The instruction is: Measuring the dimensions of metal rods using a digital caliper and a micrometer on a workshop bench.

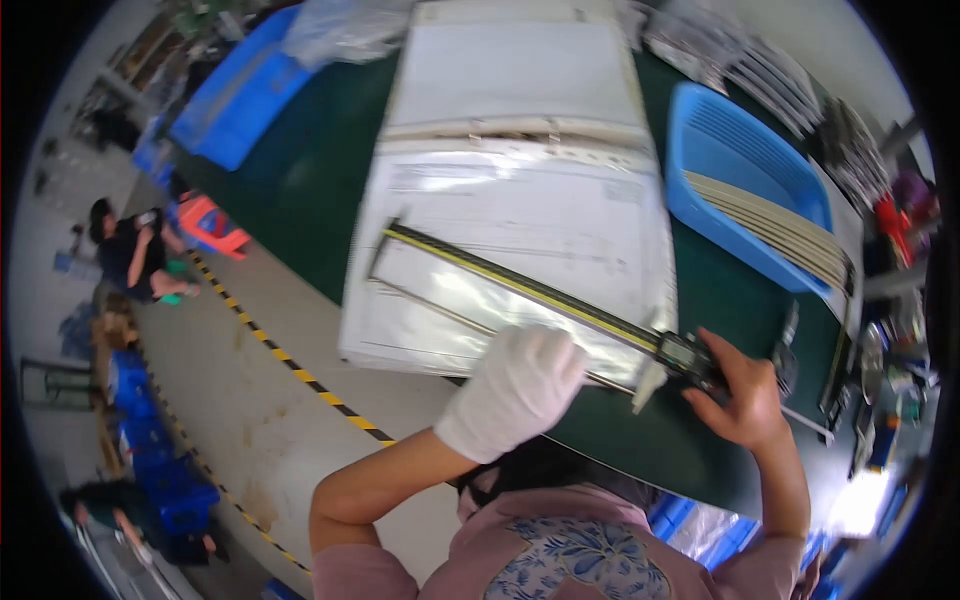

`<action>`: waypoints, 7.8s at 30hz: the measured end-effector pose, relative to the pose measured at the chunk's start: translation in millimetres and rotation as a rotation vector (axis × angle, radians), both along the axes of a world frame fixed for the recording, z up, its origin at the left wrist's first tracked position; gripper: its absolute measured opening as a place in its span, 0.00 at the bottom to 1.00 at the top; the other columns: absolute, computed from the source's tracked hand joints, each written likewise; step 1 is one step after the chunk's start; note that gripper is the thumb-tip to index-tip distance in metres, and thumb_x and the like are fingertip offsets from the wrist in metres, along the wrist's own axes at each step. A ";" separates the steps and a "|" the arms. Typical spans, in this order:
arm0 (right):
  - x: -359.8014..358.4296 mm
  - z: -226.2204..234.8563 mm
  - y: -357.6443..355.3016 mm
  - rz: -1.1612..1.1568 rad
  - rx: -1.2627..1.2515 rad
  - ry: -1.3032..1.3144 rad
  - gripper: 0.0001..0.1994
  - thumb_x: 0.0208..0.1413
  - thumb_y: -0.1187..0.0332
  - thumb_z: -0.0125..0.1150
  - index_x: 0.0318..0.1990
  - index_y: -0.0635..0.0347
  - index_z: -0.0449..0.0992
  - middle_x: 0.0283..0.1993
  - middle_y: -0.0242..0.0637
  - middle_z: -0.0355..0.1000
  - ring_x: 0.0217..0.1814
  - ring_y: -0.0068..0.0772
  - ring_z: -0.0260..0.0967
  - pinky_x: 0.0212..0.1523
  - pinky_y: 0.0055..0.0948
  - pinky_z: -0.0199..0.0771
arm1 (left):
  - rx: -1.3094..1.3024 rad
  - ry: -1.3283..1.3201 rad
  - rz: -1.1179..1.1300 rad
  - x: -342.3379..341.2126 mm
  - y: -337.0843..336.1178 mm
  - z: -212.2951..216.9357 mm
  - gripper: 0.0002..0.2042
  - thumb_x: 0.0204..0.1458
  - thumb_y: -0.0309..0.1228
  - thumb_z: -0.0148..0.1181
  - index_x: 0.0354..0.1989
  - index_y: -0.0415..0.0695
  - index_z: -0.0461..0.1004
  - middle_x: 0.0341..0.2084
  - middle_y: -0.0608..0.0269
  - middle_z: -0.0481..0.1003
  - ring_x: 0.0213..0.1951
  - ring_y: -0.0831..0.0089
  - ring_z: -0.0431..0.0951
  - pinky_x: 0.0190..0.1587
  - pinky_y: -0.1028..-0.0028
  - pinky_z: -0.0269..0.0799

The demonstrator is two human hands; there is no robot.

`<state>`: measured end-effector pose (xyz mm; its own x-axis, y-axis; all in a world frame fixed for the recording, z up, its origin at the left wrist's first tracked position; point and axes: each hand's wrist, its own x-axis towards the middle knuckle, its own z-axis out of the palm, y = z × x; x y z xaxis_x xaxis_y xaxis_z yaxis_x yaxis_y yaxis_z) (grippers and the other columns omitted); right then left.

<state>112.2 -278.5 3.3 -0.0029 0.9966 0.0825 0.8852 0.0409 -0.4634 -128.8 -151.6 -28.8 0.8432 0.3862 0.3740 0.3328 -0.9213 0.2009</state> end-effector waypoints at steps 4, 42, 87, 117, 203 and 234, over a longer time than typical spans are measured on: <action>10.7 -9.4 -18.7 -0.097 0.044 0.043 0.21 0.36 0.63 0.70 0.35 0.68 0.70 0.19 0.40 0.66 0.16 0.32 0.66 0.19 0.28 0.63 | 0.088 -0.118 -0.005 12.5 -5.0 -10.2 0.06 0.38 0.31 0.54 0.21 0.43 0.66 0.22 0.63 0.59 0.26 0.69 0.65 0.27 0.70 0.62; 18.8 -6.3 -17.9 0.031 0.019 -0.050 0.16 0.42 0.69 0.60 0.39 0.68 0.69 0.24 0.42 0.69 0.20 0.39 0.68 0.20 0.33 0.66 | -0.069 -0.021 -0.036 2.7 4.4 -3.8 0.05 0.37 0.25 0.55 0.25 0.42 0.68 0.23 0.59 0.64 0.27 0.61 0.68 0.29 0.65 0.64; 22.5 -17.0 -17.3 -0.049 0.008 -0.080 0.24 0.43 0.44 0.60 0.25 0.59 0.67 0.18 0.38 0.65 0.19 0.44 0.66 0.18 0.37 0.63 | -0.028 -0.086 0.084 -14.7 12.2 0.9 0.17 0.35 0.27 0.60 0.38 0.40 0.69 0.38 0.56 0.66 0.39 0.56 0.68 0.41 0.60 0.64; 15.9 -12.6 -17.8 -0.100 -0.036 -0.010 0.16 0.42 0.57 0.62 0.34 0.58 0.71 0.23 0.38 0.69 0.22 0.42 0.69 0.21 0.36 0.66 | 0.003 -0.114 0.132 -12.4 6.6 -4.1 0.14 0.38 0.24 0.53 0.37 0.38 0.70 0.39 0.55 0.67 0.39 0.56 0.68 0.43 0.60 0.64; 24.3 -8.0 -26.6 -0.019 -0.040 -0.025 0.25 0.41 0.63 0.63 0.47 0.68 0.70 0.21 0.41 0.64 0.19 0.38 0.64 0.21 0.33 0.60 | -0.330 -0.221 0.015 -5.7 2.4 -1.5 0.10 0.32 0.20 0.64 0.25 0.41 0.71 0.25 0.60 0.67 0.27 0.60 0.71 0.28 0.65 0.66; 41.6 -15.9 -62.3 -0.125 0.052 -0.079 0.19 0.44 0.63 0.58 0.40 0.71 0.70 0.23 0.45 0.65 0.21 0.43 0.61 0.25 0.36 0.58 | -0.301 -0.234 0.062 -13.6 5.7 -6.3 0.05 0.36 0.21 0.56 0.24 0.38 0.69 0.27 0.56 0.66 0.32 0.57 0.69 0.34 0.63 0.66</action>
<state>153.8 -340.8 -12.6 0.1128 0.9839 0.1386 0.9187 -0.0501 -0.3919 -142.5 -145.9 -35.1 0.7204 0.5553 0.4155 0.2992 -0.7893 0.5362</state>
